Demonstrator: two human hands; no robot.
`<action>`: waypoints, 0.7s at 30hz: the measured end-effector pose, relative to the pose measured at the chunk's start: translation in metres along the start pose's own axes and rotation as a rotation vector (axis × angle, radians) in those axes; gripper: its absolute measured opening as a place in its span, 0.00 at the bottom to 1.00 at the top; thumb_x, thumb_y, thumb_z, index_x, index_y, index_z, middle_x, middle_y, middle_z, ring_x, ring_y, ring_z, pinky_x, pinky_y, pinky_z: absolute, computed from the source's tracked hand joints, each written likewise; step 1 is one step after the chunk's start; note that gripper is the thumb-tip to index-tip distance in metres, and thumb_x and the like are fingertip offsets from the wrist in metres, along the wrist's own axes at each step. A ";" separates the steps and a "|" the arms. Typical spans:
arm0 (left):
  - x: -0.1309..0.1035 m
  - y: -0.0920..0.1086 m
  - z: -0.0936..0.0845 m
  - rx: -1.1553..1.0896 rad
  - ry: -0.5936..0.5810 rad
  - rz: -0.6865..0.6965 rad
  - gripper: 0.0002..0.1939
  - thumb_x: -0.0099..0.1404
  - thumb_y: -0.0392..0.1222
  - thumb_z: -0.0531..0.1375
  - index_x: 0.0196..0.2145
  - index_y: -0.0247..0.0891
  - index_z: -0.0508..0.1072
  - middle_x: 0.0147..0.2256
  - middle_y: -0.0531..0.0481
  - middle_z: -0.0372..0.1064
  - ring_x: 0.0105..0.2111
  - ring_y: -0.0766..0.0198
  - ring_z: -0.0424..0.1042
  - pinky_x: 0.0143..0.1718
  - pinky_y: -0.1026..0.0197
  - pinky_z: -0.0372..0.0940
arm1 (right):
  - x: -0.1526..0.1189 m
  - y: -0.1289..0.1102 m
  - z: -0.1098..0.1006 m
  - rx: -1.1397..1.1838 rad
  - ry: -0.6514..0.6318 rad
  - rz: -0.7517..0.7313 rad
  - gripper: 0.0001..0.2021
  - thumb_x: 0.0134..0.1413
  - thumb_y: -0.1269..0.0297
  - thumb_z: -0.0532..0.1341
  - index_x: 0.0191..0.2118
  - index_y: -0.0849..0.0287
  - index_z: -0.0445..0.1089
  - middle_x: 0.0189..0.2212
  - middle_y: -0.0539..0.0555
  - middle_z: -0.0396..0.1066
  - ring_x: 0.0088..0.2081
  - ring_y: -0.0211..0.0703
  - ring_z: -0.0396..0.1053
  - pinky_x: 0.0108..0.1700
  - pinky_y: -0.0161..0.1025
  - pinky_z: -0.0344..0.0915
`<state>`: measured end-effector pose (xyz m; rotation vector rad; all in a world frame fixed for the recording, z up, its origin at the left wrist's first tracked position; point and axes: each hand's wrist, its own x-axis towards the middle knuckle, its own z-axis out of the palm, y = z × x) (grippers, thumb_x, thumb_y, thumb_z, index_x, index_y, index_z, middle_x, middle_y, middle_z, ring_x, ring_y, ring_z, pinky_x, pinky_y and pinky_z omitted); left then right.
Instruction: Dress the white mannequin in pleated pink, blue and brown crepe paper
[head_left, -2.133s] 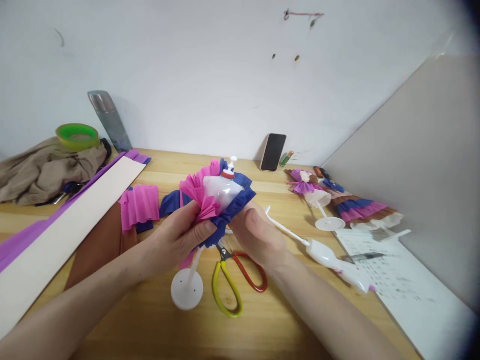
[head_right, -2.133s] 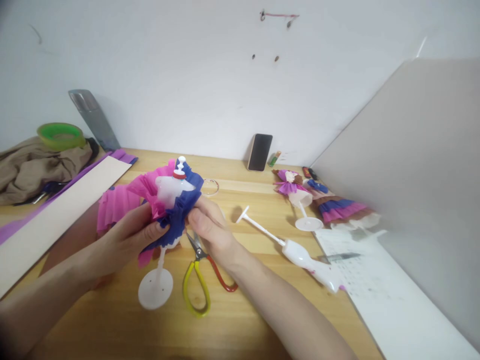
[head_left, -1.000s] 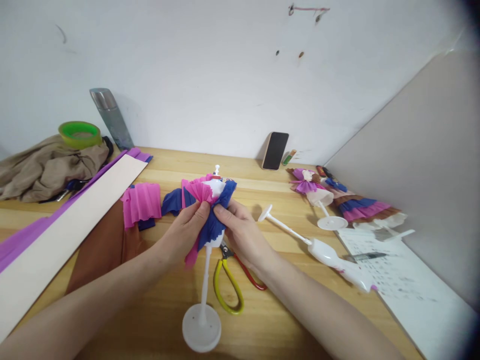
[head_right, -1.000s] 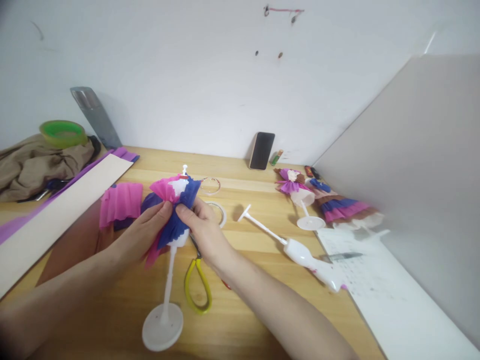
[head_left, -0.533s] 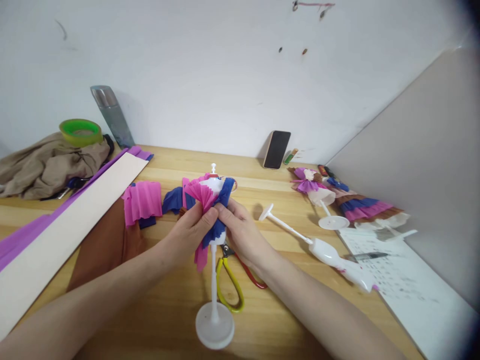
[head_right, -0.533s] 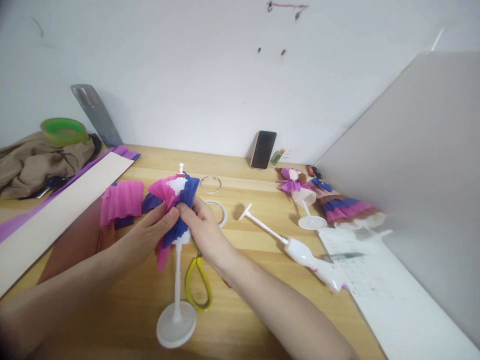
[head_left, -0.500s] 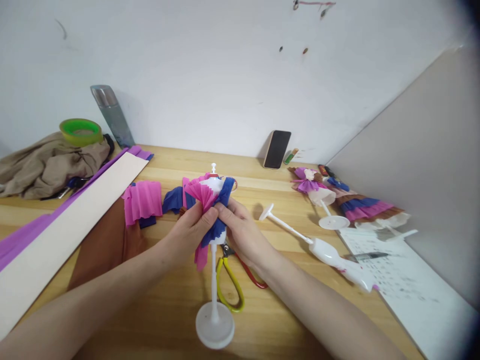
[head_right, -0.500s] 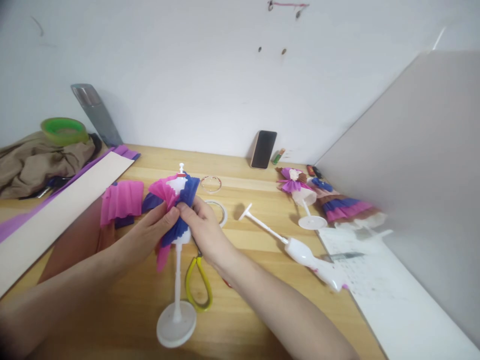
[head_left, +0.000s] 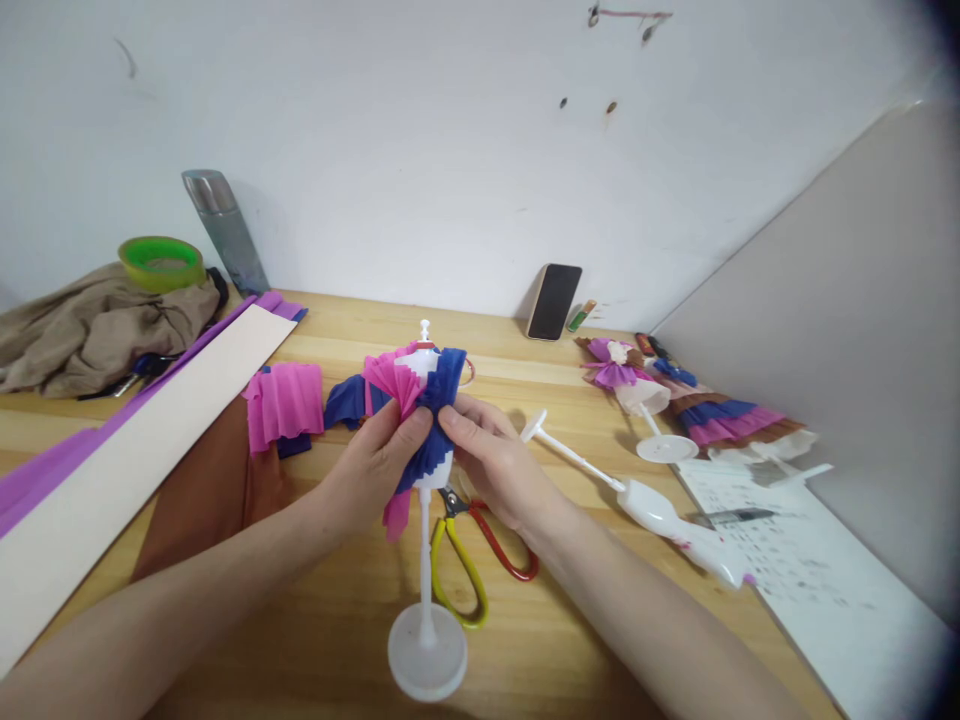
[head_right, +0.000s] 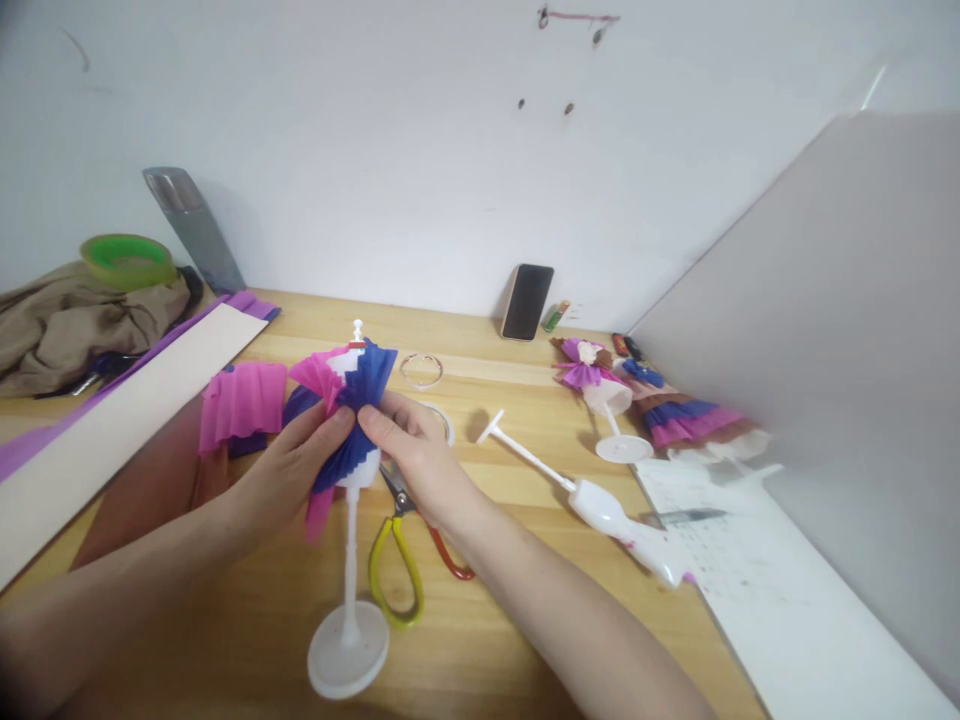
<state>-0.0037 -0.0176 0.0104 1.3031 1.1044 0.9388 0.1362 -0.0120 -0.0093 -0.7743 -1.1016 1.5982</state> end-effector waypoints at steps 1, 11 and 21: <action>0.000 0.000 -0.001 -0.014 0.003 -0.014 0.14 0.63 0.53 0.56 0.32 0.39 0.67 0.25 0.57 0.62 0.25 0.67 0.62 0.29 0.65 0.61 | 0.000 0.001 -0.001 -0.044 0.028 -0.024 0.15 0.49 0.50 0.66 0.28 0.58 0.71 0.21 0.47 0.65 0.24 0.36 0.61 0.31 0.36 0.61; 0.001 -0.003 0.002 0.037 0.045 -0.021 0.16 0.60 0.55 0.58 0.28 0.39 0.67 0.20 0.57 0.61 0.22 0.67 0.61 0.25 0.64 0.61 | 0.000 0.003 0.001 -0.293 0.215 -0.095 0.21 0.50 0.50 0.62 0.17 0.58 0.60 0.14 0.45 0.56 0.21 0.34 0.54 0.27 0.35 0.54; 0.006 -0.004 -0.004 -0.152 -0.026 -0.078 0.23 0.59 0.59 0.61 0.41 0.36 0.73 0.29 0.52 0.72 0.29 0.63 0.69 0.32 0.62 0.66 | 0.003 0.000 0.001 -0.043 0.165 -0.038 0.20 0.45 0.49 0.67 0.19 0.60 0.66 0.15 0.46 0.59 0.19 0.31 0.54 0.23 0.33 0.52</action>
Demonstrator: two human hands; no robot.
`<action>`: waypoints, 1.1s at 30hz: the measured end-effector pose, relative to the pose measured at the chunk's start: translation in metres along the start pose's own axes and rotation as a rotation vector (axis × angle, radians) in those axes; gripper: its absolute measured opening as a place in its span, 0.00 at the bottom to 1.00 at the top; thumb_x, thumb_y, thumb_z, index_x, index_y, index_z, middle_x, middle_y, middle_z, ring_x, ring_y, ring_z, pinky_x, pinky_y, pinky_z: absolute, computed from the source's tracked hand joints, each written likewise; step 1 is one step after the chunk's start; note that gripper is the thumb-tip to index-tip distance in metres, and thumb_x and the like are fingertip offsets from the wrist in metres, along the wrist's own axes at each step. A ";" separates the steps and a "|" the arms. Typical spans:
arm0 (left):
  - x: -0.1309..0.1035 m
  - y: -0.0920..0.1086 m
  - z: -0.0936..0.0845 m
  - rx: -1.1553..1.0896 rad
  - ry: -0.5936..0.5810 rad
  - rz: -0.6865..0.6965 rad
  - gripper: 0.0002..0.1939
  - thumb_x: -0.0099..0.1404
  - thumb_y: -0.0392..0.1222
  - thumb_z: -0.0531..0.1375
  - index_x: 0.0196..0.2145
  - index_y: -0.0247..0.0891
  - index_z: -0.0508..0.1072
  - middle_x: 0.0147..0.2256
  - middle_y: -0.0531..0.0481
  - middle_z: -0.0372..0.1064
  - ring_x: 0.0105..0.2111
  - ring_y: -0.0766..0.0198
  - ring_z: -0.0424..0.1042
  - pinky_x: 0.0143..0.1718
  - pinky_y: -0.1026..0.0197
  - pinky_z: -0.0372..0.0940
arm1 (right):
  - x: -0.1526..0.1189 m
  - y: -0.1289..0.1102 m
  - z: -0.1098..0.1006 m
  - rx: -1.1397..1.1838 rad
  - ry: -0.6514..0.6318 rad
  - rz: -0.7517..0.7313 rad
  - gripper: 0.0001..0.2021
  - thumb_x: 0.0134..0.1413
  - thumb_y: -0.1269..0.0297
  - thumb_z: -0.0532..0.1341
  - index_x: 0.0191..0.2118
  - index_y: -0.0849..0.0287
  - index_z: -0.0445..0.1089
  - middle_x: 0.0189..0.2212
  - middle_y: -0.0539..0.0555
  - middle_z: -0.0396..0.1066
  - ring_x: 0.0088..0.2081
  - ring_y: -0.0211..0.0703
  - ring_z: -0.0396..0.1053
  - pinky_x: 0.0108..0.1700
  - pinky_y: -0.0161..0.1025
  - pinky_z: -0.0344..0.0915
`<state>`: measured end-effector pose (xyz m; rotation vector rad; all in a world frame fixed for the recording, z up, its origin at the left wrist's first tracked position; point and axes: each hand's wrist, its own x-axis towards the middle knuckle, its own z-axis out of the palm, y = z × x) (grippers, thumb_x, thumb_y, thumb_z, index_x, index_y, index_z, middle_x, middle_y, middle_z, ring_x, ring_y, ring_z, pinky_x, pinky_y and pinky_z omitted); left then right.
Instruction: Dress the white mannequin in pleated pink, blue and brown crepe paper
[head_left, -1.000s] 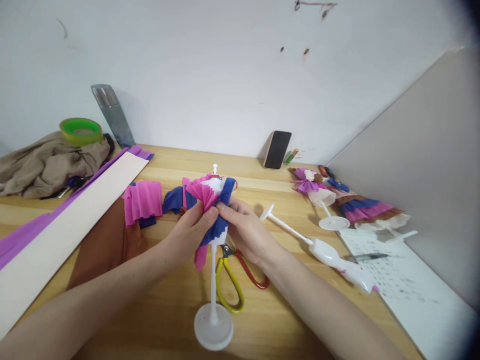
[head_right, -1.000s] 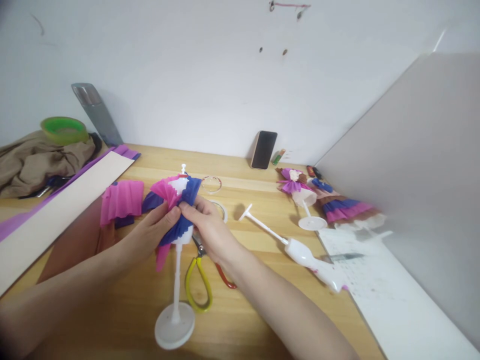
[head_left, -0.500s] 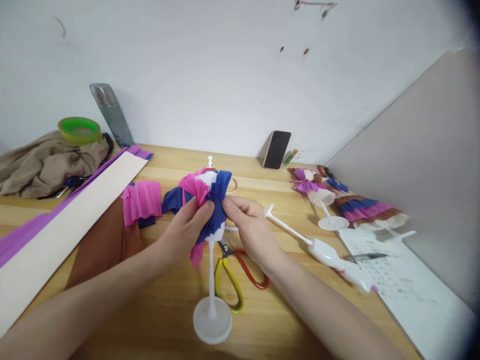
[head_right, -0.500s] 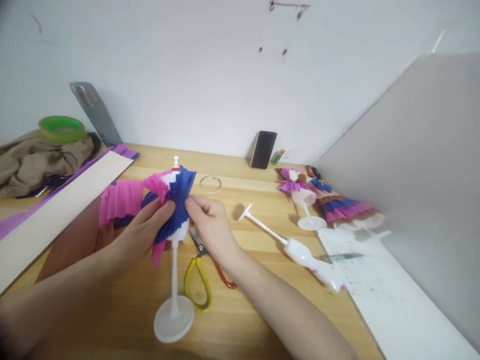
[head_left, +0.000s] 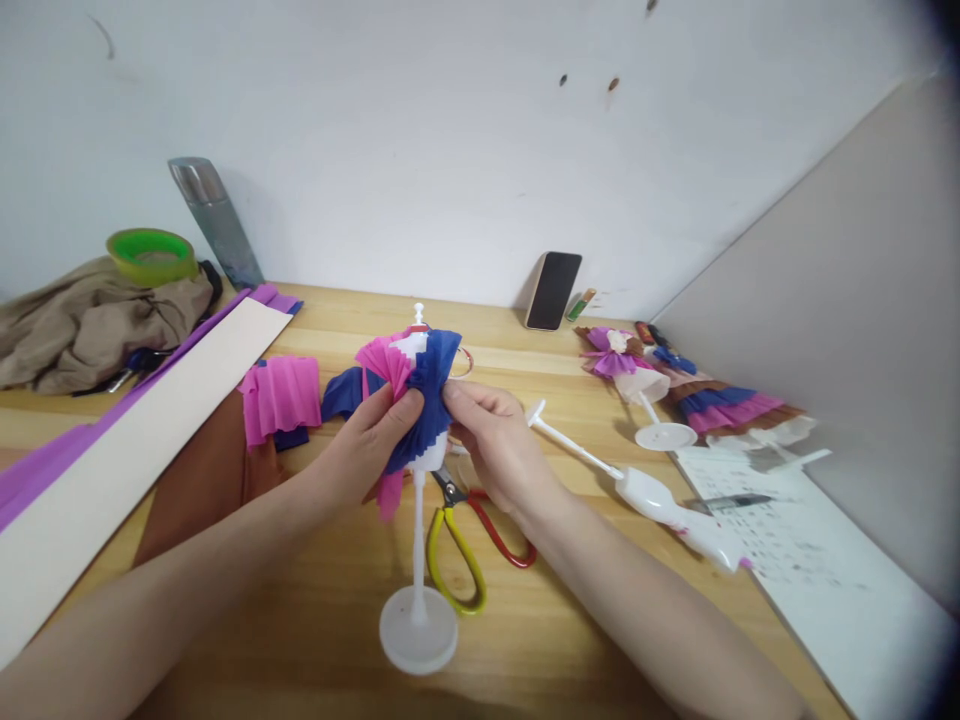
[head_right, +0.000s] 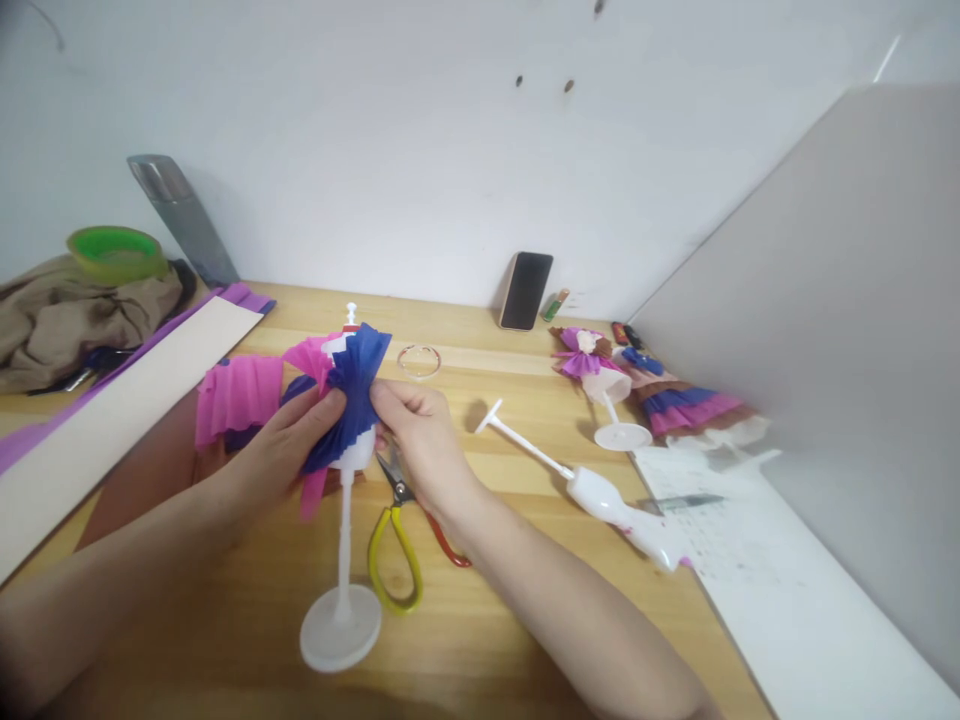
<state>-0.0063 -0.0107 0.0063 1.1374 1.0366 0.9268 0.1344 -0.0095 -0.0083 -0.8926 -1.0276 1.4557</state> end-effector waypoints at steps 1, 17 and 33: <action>0.001 0.000 -0.002 -0.011 -0.029 -0.014 0.24 0.59 0.59 0.61 0.43 0.36 0.73 0.29 0.51 0.73 0.30 0.62 0.71 0.33 0.62 0.66 | 0.000 -0.001 0.000 0.032 -0.007 0.012 0.19 0.43 0.49 0.69 0.19 0.61 0.67 0.15 0.46 0.60 0.18 0.31 0.54 0.22 0.32 0.51; 0.005 0.001 -0.001 -0.141 -0.040 -0.064 0.23 0.59 0.56 0.64 0.44 0.36 0.72 0.36 0.48 0.76 0.38 0.61 0.74 0.33 0.65 0.67 | 0.006 -0.002 -0.005 0.170 -0.085 0.077 0.21 0.40 0.47 0.70 0.20 0.59 0.66 0.16 0.46 0.60 0.20 0.33 0.56 0.22 0.33 0.54; 0.006 -0.005 0.003 -0.006 0.011 -0.121 0.17 0.61 0.55 0.61 0.31 0.37 0.69 0.22 0.54 0.70 0.22 0.65 0.69 0.26 0.64 0.63 | 0.007 0.017 0.000 0.138 -0.024 0.175 0.16 0.35 0.51 0.72 0.21 0.58 0.71 0.15 0.46 0.64 0.17 0.33 0.54 0.21 0.34 0.52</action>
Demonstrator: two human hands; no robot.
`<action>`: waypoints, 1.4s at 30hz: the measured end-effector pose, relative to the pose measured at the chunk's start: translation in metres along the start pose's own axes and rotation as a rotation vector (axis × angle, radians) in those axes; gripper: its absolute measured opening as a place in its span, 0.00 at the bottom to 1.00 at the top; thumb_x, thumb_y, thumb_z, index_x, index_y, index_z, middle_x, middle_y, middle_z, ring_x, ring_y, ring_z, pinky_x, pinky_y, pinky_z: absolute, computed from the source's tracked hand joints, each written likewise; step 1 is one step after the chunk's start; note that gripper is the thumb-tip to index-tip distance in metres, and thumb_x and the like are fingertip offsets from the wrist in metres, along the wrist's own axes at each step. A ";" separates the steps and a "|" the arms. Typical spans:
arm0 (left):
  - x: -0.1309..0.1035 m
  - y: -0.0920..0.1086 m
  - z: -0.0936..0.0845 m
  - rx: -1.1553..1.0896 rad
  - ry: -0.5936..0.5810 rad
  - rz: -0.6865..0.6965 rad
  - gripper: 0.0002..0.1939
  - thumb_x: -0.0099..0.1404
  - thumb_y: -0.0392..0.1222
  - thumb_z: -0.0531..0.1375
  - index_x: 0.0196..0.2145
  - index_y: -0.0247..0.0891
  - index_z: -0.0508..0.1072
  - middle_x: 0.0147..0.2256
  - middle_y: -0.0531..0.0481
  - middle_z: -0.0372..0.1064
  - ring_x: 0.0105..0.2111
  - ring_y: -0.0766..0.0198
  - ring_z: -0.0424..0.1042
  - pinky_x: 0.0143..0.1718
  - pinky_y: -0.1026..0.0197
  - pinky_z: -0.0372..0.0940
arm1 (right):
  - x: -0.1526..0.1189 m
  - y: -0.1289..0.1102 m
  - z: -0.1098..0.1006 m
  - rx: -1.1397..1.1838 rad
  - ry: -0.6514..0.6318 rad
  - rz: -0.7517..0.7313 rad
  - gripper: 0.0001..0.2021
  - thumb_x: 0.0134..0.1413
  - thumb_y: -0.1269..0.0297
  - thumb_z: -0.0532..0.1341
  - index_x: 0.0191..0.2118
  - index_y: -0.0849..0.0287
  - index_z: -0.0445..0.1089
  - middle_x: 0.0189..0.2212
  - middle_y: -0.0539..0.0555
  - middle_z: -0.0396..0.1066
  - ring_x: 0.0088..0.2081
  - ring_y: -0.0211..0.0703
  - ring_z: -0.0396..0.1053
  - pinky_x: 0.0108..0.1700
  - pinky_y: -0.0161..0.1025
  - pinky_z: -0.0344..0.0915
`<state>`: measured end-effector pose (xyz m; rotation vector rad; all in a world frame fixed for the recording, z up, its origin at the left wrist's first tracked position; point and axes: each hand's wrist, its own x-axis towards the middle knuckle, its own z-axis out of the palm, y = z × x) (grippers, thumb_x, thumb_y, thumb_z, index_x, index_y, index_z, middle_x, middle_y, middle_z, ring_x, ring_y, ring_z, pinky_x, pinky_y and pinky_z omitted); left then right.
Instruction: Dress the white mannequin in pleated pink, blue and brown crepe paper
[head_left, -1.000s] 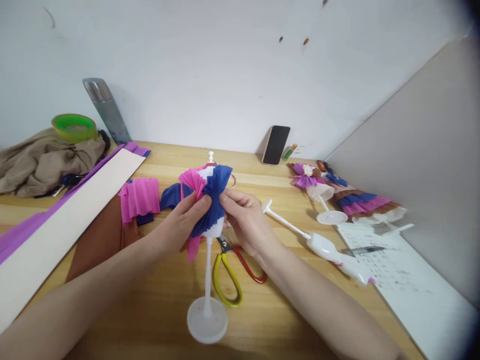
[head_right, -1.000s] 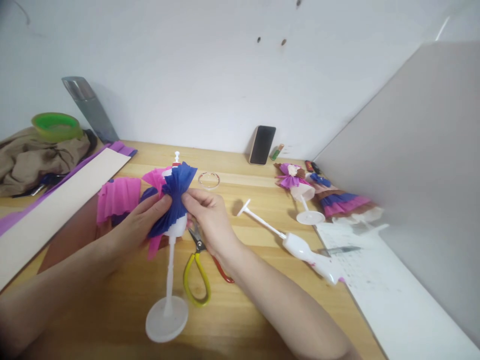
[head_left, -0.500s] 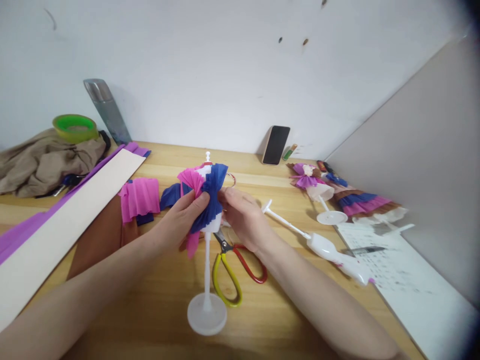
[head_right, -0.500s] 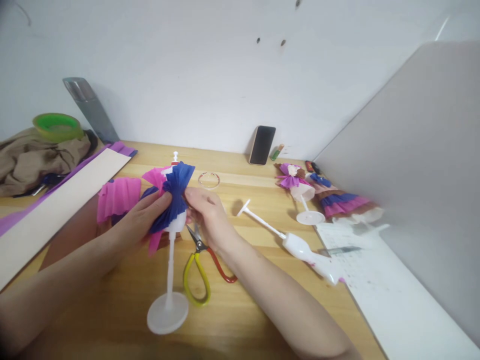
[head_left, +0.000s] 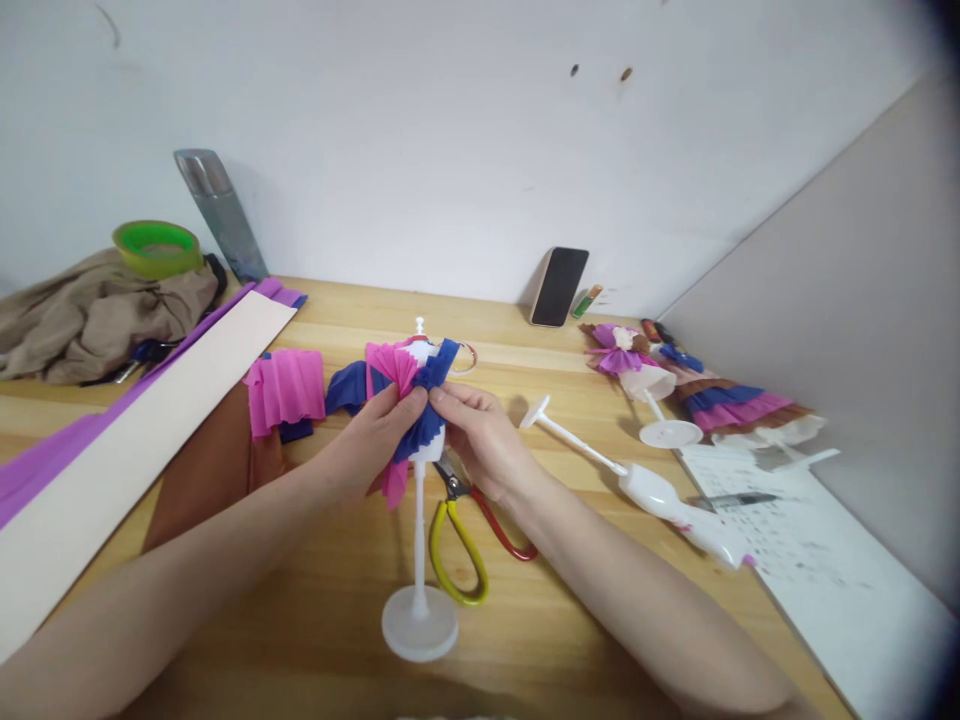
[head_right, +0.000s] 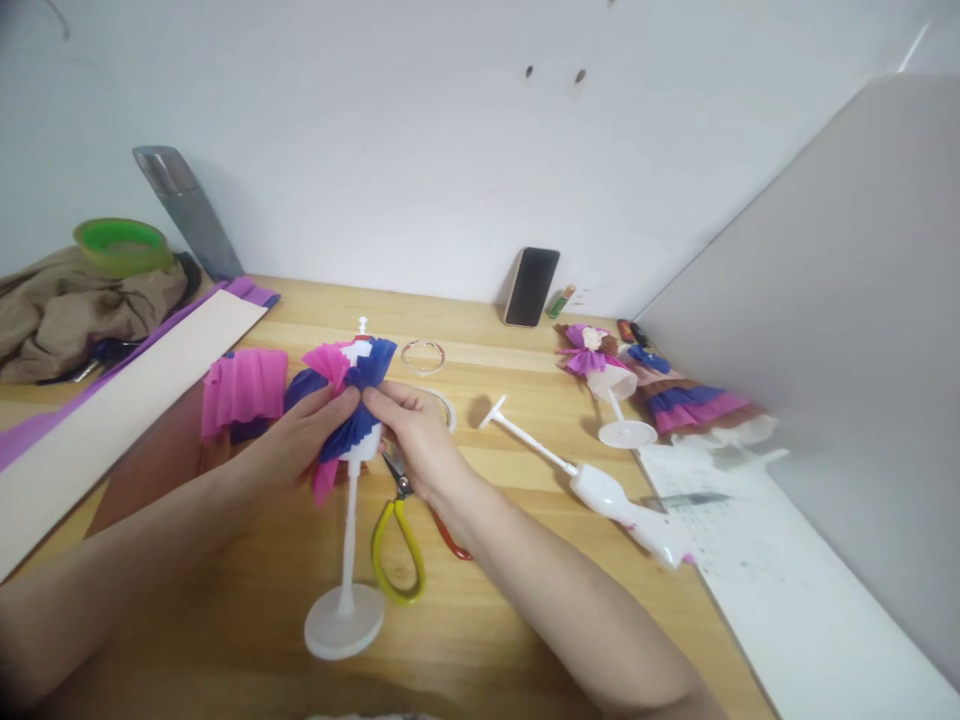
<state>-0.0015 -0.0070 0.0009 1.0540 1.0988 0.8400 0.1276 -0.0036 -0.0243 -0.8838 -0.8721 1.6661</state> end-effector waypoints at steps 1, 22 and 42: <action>0.000 0.003 0.000 -0.019 0.011 -0.007 0.16 0.61 0.54 0.61 0.31 0.37 0.69 0.21 0.54 0.69 0.21 0.66 0.68 0.24 0.65 0.63 | 0.001 -0.003 -0.001 -0.019 -0.012 -0.011 0.17 0.36 0.50 0.72 0.21 0.58 0.70 0.15 0.46 0.64 0.18 0.33 0.56 0.21 0.34 0.53; 0.003 0.049 -0.055 -0.030 -0.028 0.076 0.15 0.64 0.48 0.58 0.30 0.32 0.76 0.24 0.43 0.74 0.27 0.56 0.77 0.30 0.59 0.72 | 0.020 -0.034 -0.059 -1.636 -0.505 0.049 0.14 0.46 0.80 0.60 0.35 0.60 0.79 0.30 0.54 0.76 0.30 0.38 0.67 0.34 0.34 0.59; 0.007 -0.017 -0.041 -0.103 -0.100 -0.242 0.12 0.69 0.42 0.55 0.34 0.31 0.73 0.27 0.42 0.77 0.25 0.60 0.78 0.27 0.63 0.73 | 0.022 -0.029 -0.060 -1.723 -0.474 -0.134 0.13 0.46 0.81 0.56 0.33 0.60 0.75 0.35 0.54 0.75 0.32 0.38 0.66 0.33 0.33 0.54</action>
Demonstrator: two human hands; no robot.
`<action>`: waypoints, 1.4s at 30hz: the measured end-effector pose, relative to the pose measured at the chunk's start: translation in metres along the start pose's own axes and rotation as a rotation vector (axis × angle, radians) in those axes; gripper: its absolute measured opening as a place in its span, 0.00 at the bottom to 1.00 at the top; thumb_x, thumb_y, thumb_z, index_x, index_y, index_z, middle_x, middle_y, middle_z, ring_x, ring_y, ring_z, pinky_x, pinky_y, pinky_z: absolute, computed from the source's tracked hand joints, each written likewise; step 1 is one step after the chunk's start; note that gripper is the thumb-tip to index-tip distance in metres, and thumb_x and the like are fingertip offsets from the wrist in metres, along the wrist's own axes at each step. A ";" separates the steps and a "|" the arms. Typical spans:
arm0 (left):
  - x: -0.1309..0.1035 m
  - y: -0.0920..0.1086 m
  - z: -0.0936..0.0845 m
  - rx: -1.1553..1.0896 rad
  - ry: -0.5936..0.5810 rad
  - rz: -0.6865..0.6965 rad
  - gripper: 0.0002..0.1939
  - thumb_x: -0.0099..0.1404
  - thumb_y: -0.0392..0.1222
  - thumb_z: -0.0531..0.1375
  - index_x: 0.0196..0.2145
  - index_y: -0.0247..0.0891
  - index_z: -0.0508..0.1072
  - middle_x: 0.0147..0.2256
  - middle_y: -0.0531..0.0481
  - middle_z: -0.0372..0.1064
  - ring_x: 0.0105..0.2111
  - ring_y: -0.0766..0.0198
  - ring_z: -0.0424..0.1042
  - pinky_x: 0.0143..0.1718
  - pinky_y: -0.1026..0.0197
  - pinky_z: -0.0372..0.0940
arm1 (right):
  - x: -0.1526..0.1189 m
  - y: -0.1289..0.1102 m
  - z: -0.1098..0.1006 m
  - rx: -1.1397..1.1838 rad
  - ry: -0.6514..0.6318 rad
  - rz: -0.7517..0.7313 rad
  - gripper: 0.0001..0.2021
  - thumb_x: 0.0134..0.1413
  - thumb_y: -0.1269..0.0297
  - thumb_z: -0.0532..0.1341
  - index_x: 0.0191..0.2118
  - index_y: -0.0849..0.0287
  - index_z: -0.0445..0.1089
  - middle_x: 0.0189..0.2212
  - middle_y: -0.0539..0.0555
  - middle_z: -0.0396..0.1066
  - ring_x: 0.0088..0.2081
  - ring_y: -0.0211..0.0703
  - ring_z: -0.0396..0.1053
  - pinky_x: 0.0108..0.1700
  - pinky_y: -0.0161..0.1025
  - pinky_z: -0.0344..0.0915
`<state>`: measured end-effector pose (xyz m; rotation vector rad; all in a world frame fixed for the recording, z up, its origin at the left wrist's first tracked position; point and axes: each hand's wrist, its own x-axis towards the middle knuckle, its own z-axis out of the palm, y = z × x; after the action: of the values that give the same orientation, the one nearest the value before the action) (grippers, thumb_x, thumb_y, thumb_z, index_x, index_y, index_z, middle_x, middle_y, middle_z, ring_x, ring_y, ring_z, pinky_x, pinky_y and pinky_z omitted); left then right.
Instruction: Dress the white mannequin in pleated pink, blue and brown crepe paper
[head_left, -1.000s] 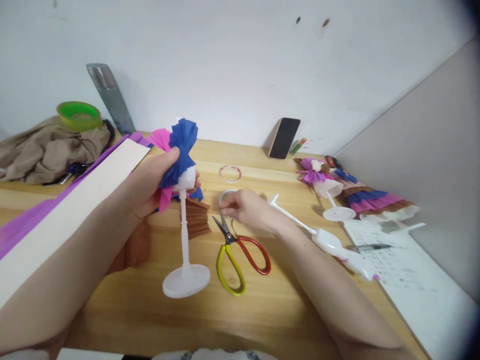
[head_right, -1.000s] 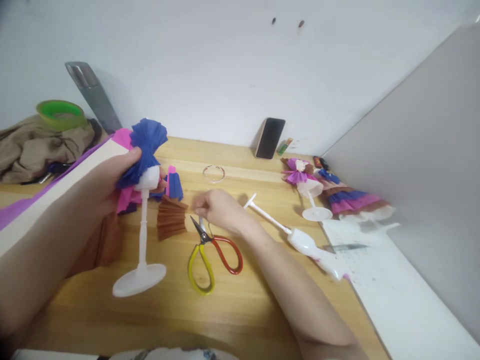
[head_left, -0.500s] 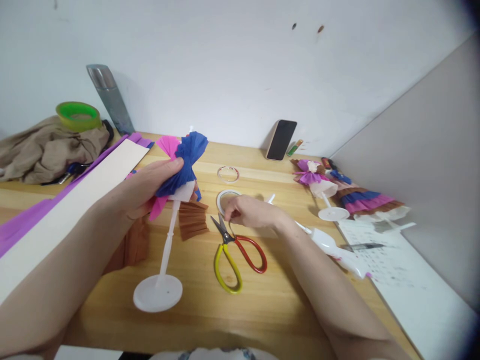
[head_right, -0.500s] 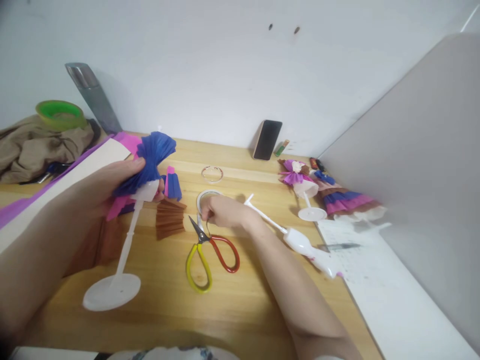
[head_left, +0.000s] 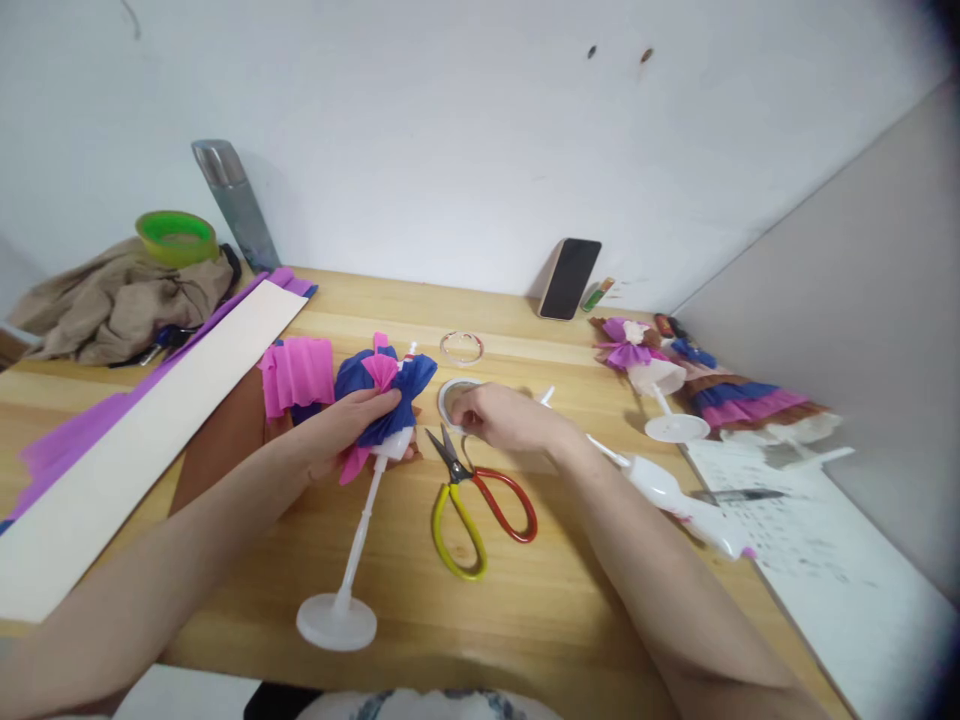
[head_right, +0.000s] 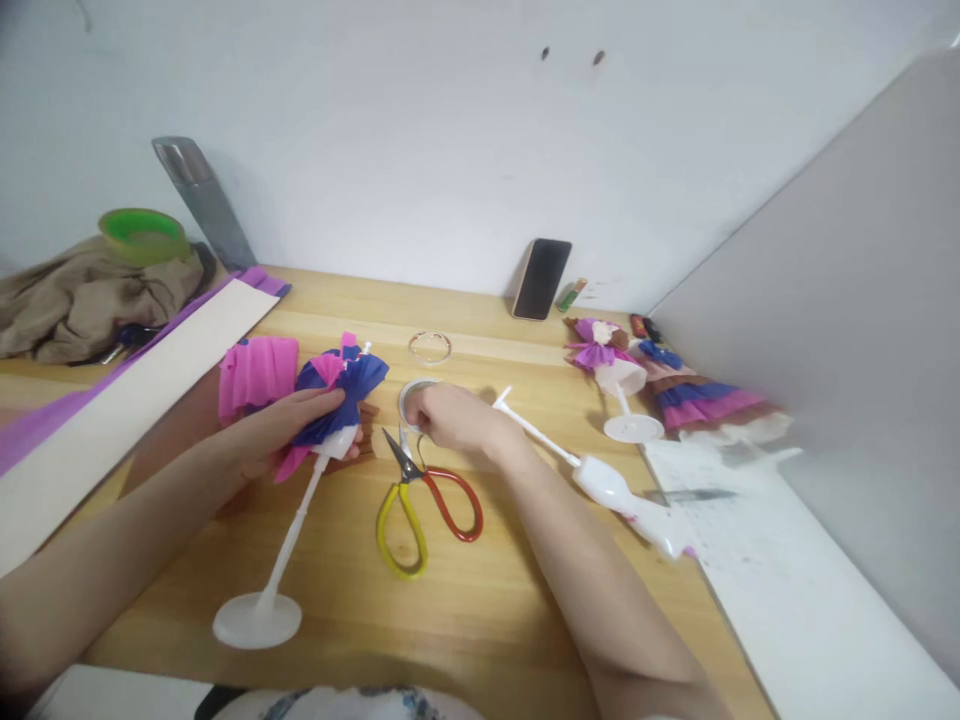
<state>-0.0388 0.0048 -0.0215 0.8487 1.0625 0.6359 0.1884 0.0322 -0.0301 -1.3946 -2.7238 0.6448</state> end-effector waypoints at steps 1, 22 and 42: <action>0.000 -0.001 0.000 -0.005 0.002 -0.010 0.12 0.69 0.41 0.54 0.33 0.31 0.73 0.26 0.42 0.76 0.24 0.60 0.78 0.26 0.63 0.72 | 0.000 0.000 0.001 -0.012 0.000 -0.001 0.14 0.47 0.81 0.56 0.34 0.60 0.75 0.36 0.55 0.75 0.33 0.39 0.67 0.33 0.33 0.55; -0.044 0.039 -0.040 0.022 0.189 0.264 0.16 0.68 0.47 0.56 0.34 0.29 0.73 0.27 0.45 0.77 0.26 0.64 0.75 0.33 0.64 0.71 | 0.000 -0.016 0.003 -0.083 0.066 0.127 0.08 0.52 0.73 0.57 0.27 0.59 0.73 0.27 0.54 0.73 0.26 0.39 0.65 0.29 0.35 0.52; -0.048 0.030 -0.051 -0.011 0.221 0.245 0.18 0.55 0.52 0.66 0.29 0.31 0.75 0.25 0.46 0.77 0.24 0.62 0.76 0.27 0.65 0.71 | 0.059 -0.020 0.042 0.170 0.318 -0.163 0.11 0.55 0.73 0.60 0.42 0.63 0.77 0.48 0.64 0.74 0.55 0.54 0.68 0.62 0.54 0.58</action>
<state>-0.1052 -0.0031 0.0148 0.9224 1.1607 0.9579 0.1290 0.0526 -0.0716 -1.1155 -2.4372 0.5724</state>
